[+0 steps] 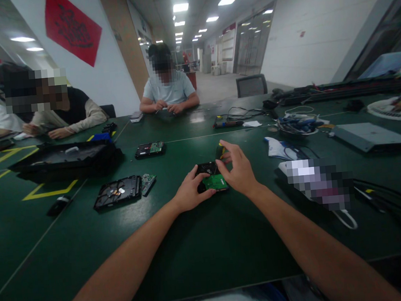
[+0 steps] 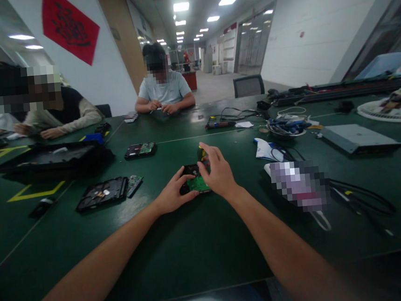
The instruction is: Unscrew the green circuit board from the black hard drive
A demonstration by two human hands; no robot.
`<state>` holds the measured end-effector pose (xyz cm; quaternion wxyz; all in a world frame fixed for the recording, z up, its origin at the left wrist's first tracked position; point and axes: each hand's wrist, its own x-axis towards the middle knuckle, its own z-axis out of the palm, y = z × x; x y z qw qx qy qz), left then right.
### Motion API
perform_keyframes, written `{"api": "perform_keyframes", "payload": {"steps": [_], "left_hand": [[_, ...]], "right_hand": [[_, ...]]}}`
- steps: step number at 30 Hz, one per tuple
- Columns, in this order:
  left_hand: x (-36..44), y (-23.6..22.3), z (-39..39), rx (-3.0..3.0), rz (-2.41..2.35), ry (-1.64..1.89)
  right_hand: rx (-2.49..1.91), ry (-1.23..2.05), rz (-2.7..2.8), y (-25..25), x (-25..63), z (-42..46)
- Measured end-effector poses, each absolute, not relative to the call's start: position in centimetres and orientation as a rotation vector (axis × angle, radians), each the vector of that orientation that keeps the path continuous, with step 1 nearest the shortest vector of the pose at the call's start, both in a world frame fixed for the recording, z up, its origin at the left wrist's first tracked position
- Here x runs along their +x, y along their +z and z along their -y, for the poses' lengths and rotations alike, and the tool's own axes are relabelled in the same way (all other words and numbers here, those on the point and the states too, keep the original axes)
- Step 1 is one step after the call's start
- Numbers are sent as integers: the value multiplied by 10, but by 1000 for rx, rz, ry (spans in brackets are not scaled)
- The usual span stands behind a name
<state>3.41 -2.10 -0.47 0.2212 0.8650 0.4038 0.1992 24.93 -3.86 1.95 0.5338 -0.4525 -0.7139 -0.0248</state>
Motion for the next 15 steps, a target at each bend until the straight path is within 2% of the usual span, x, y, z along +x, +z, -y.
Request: {"api": "perform_keyframes", "payload": {"steps": [15], "left_hand": [[34, -5, 21, 2398, -1105, 570]], "right_hand": [[-1064, -40, 1686, 20, 248, 39]]}}
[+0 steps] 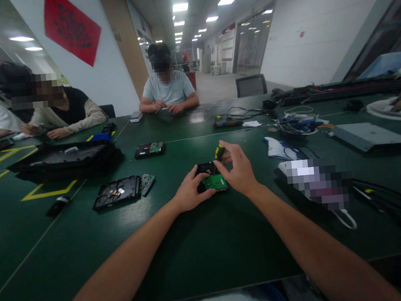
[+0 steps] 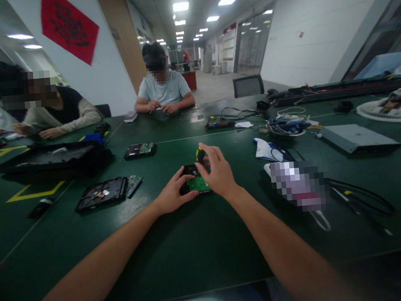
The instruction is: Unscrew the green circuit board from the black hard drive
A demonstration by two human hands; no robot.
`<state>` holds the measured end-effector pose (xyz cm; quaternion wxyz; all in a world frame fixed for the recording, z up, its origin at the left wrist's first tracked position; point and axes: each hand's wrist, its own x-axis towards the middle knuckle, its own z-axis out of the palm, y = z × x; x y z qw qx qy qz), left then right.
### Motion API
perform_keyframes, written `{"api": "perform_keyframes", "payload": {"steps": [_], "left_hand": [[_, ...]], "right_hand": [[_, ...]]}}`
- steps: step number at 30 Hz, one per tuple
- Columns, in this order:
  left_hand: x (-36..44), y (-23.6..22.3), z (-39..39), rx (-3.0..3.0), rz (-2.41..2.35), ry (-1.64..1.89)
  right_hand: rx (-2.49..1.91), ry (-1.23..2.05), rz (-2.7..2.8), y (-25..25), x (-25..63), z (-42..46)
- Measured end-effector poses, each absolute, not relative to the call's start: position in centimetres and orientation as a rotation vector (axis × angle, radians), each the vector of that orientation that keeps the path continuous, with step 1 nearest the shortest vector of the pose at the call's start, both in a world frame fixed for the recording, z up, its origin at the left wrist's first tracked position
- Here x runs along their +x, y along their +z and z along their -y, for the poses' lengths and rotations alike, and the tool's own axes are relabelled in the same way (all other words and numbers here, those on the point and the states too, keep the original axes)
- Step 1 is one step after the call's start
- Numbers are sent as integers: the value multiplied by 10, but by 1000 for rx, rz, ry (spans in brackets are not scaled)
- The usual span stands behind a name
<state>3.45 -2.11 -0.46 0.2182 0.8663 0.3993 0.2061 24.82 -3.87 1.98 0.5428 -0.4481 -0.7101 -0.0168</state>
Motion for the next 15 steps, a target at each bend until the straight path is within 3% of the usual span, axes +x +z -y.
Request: {"api": "perform_keyframes", "payload": {"steps": [15], "left_hand": [[35, -2, 23, 2392, -1121, 536]], "right_hand": [[-1065, -45, 1714, 21, 249, 39]]}}
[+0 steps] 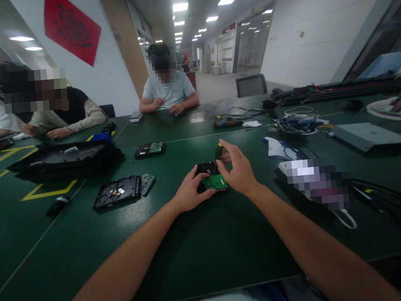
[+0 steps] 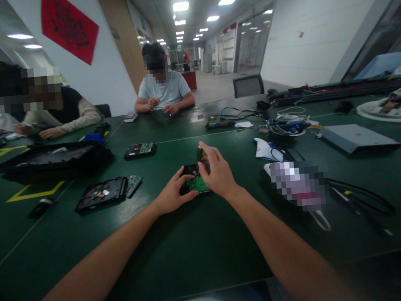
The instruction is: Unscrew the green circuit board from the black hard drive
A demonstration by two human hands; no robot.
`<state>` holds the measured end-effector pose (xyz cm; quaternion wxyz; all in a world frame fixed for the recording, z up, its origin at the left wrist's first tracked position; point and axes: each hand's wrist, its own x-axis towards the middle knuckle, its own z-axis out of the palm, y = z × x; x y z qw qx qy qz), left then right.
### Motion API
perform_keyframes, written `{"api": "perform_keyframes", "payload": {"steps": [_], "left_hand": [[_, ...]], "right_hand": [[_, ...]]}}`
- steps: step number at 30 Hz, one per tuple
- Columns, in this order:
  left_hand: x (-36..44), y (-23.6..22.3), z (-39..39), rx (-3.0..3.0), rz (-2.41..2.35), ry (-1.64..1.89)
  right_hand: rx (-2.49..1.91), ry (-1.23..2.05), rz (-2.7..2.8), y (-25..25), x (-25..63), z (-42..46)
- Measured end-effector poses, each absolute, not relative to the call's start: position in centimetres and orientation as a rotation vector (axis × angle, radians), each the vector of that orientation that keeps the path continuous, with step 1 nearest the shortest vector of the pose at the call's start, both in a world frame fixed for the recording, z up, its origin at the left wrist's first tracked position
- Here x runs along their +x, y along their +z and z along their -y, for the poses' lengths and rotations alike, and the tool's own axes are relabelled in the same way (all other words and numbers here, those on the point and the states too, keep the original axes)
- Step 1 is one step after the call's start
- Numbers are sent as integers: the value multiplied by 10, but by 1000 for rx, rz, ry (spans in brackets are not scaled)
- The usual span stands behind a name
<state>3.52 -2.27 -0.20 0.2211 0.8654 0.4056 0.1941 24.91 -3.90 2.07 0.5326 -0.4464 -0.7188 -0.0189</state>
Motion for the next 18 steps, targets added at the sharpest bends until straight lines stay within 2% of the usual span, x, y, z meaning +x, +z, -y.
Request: {"api": "perform_keyframes", "payload": {"steps": [18], "left_hand": [[35, -4, 22, 2401, -1111, 548]], "right_hand": [[-1029, -35, 1719, 23, 249, 40]]}}
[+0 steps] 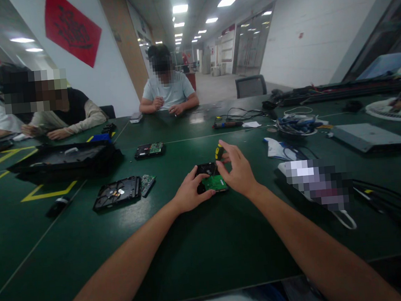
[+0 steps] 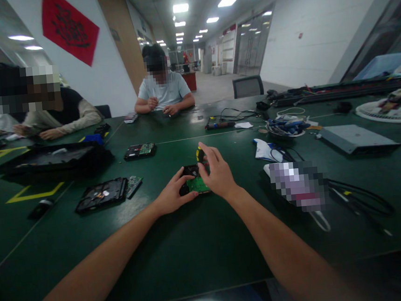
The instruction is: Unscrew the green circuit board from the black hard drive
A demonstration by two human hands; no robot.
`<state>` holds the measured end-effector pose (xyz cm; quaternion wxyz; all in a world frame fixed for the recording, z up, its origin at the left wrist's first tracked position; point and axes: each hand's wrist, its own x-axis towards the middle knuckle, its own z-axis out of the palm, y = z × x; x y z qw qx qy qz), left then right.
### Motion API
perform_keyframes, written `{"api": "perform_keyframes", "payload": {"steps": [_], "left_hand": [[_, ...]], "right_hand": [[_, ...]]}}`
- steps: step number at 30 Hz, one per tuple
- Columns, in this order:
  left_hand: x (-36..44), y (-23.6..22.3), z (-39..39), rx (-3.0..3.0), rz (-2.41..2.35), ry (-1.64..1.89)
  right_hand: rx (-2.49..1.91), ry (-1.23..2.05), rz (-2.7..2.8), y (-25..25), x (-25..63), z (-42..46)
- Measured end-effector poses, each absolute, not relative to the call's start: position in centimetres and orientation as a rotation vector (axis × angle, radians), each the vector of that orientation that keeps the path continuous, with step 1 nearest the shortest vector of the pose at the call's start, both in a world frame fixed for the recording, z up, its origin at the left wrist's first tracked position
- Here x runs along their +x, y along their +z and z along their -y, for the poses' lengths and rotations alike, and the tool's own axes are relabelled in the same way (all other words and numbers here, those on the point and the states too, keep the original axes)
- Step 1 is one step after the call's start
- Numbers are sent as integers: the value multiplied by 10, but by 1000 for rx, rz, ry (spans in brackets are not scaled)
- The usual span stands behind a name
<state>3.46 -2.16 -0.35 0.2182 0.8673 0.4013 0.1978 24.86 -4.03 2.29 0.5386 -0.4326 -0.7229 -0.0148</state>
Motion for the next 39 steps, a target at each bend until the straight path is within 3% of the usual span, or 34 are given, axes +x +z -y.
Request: {"api": "perform_keyframes", "payload": {"steps": [18, 26, 39], "left_hand": [[35, -4, 22, 2405, -1120, 552], [36, -4, 22, 2404, -1128, 559], [35, -5, 21, 2401, -1117, 558]], "right_hand": [[-1021, -44, 1698, 22, 248, 39], [-935, 109, 1693, 15, 245, 38], [-974, 14, 1679, 22, 243, 42]]}}
